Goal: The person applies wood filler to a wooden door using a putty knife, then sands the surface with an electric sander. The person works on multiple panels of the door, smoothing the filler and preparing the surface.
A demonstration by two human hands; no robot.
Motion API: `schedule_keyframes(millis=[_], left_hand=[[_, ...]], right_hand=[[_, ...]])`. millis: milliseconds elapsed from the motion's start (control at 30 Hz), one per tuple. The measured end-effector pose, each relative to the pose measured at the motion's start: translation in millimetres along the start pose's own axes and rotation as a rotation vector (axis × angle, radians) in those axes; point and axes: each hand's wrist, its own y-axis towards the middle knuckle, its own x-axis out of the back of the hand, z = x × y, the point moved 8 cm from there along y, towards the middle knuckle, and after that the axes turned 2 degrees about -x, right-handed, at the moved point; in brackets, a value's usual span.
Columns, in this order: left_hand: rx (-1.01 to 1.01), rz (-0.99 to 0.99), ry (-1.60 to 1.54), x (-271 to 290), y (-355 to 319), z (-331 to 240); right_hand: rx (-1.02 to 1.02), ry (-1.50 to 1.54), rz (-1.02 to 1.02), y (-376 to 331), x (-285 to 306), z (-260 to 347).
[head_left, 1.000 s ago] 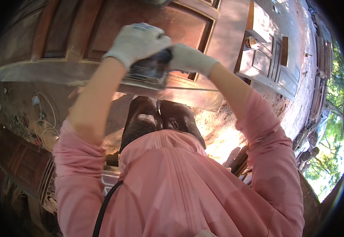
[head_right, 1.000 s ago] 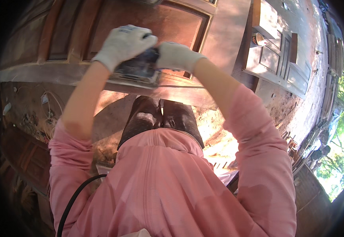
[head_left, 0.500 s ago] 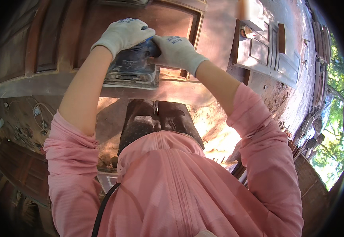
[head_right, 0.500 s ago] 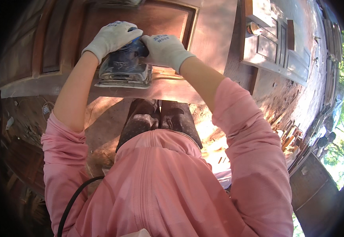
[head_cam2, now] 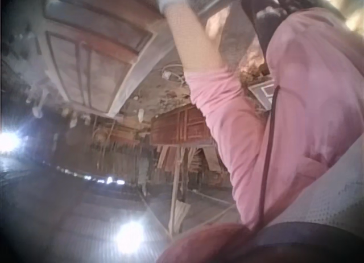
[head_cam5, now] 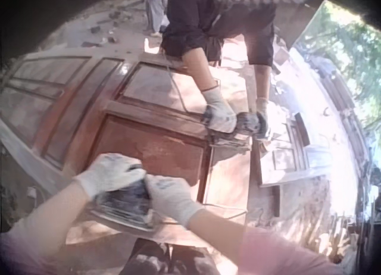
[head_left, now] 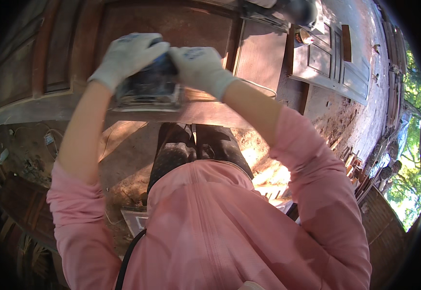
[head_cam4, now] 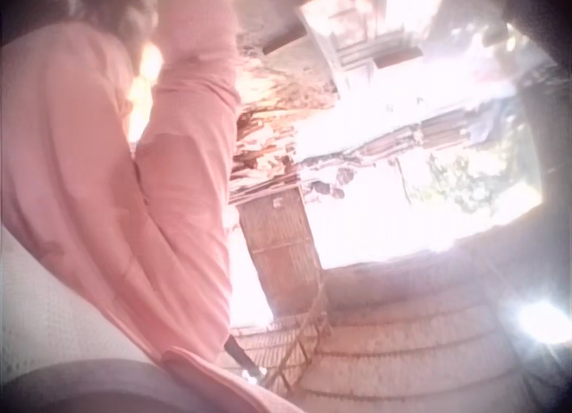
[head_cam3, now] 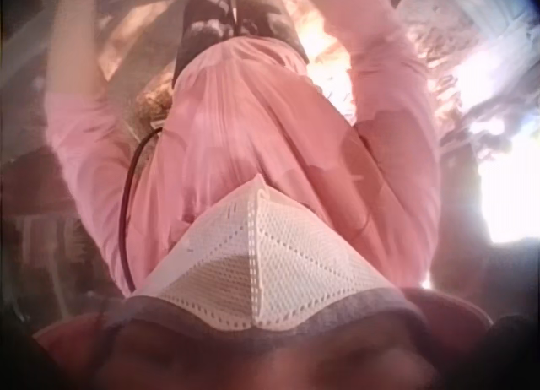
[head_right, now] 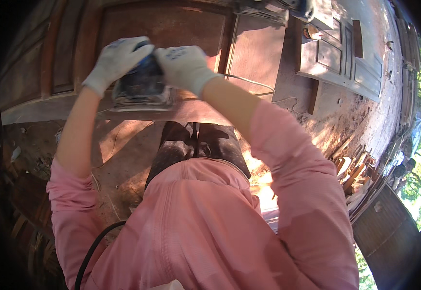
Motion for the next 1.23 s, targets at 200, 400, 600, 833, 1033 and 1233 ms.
schedule_keyframes(millis=[200,400,600,833,1033,1233], left_hand=[[0.216,-0.202,-0.061,25,-56,5],[0.02,-0.459,-0.04,-7,-32,-130],[-0.005,-0.561,-0.077,-28,-37,-160],[0.061,-0.551,-0.084,-2,-75,-82],[0.157,-0.513,-0.043,38,-119,26],[0.072,-0.508,-0.143,32,-103,29]], right_hand=[[0.093,0.023,0.014,-1,0,45],[-0.056,0.006,0.098,-103,-3,-42],[-0.149,-0.034,0.359,-132,-7,-66],[-0.049,0.006,0.338,-66,-8,4],[0.018,-0.008,0.333,19,-20,94],[-0.155,0.04,0.523,19,-18,91]])
